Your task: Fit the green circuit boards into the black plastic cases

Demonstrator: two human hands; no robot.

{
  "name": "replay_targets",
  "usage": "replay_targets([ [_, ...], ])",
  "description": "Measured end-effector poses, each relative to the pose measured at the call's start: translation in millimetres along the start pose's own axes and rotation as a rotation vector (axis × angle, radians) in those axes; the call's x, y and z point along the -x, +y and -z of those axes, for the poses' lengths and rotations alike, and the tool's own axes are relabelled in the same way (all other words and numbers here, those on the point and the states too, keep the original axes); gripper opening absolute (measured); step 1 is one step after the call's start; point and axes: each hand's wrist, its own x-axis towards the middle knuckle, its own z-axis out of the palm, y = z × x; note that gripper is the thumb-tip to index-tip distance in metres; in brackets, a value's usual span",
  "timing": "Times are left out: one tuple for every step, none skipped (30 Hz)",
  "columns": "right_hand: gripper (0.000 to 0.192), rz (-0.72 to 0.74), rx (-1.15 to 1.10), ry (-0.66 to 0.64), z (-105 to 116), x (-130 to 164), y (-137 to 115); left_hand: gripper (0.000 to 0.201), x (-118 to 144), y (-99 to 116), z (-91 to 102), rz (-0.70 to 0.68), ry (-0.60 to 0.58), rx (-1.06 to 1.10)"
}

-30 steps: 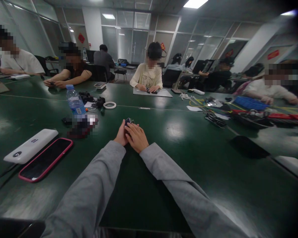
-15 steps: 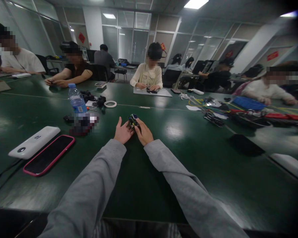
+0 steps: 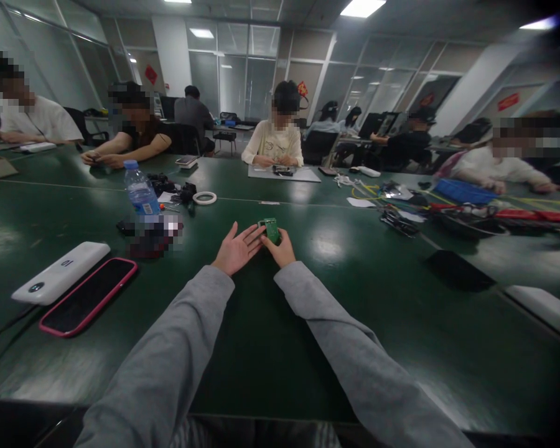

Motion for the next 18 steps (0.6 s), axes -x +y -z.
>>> replay_targets([
  [0.063,-0.01,-0.047,-0.032,4.0,0.3,-0.5,0.053,-0.5,0.4,2.0,0.007,0.004,-0.003],
  [0.064,-0.033,-0.098,-0.076,9.9,1.3,-1.3,0.052,-0.8,1.0,3.8,0.014,0.009,-0.006],
  [0.065,-0.068,-0.149,-0.128,18.0,3.0,-2.2,0.051,-1.0,1.5,5.5,0.018,0.015,-0.009],
  [0.065,-0.111,-0.19,-0.177,28.7,5.0,-3.0,0.051,-1.1,2.2,7.1,0.021,0.023,-0.012],
  [0.065,-0.156,-0.216,-0.215,42.3,6.9,-3.6,0.05,-1.2,2.9,8.7,0.022,0.034,-0.015],
  [0.065,-0.196,-0.221,-0.232,59.0,8.2,-3.7,0.049,-1.2,3.7,10.2,0.021,0.048,-0.016],
  [0.065,-0.221,-0.199,-0.223,78.9,8.4,-3.1,0.048,-1.3,4.5,11.9,0.016,0.066,-0.017],
  [0.064,-0.236,-0.152,-0.199,102.0,7.4,-1.7,0.047,-1.5,5.3,13.6,0.008,0.083,-0.015],
  [0.063,-0.242,-0.073,-0.158,128.1,4.6,0.5,0.047,-1.6,6.0,15.4,-0.001,0.098,-0.012],
  [0.061,-0.231,0.049,-0.087,157.1,0.2,3.7,0.046,-1.8,6.5,17.1,-0.01,0.11,-0.009],
  [0.057,-0.21,0.204,-0.002,188.4,-5.7,7.6,0.045,-2.1,6.8,18.7,-0.018,0.119,-0.007],
  [0.053,-0.183,0.352,0.08,221.6,-12.9,12.2,0.045,-2.4,6.8,20.2,-0.022,0.124,-0.005],
  [0.053,-0.161,0.497,0.132,255.8,-20.8,17.3,0.044,-2.7,6.5,21.4,-0.024,0.125,-0.005],
  [0.055,-0.15,0.632,0.192,290.2,-28.9,22.5,0.044,-3.1,6.1,22.3,-0.022,0.126,-0.005],
  [0.058,-0.16,0.735,0.252,323.7,-36.6,27.5,0.044,-3.6,5.5,22.9,-0.02,0.129,-0.007],
  [0.062,-0.185,0.829,0.311,355.3,-43.0,32.2,0.044,-4.0,4.9,23.3,-0.02,0.134,-0.01],
  [0.066,-0.225,0.907,0.37,384.1,-47.8,36.3,0.044,-4.4,4.4,23.5,-0.02,0.139,-0.013],
  [0.069,-0.235,0.967,0.425,409.2,-50.5,39.8,0.044,-4.6,4.0,23.4,-0.021,0.144,-0.015],
])
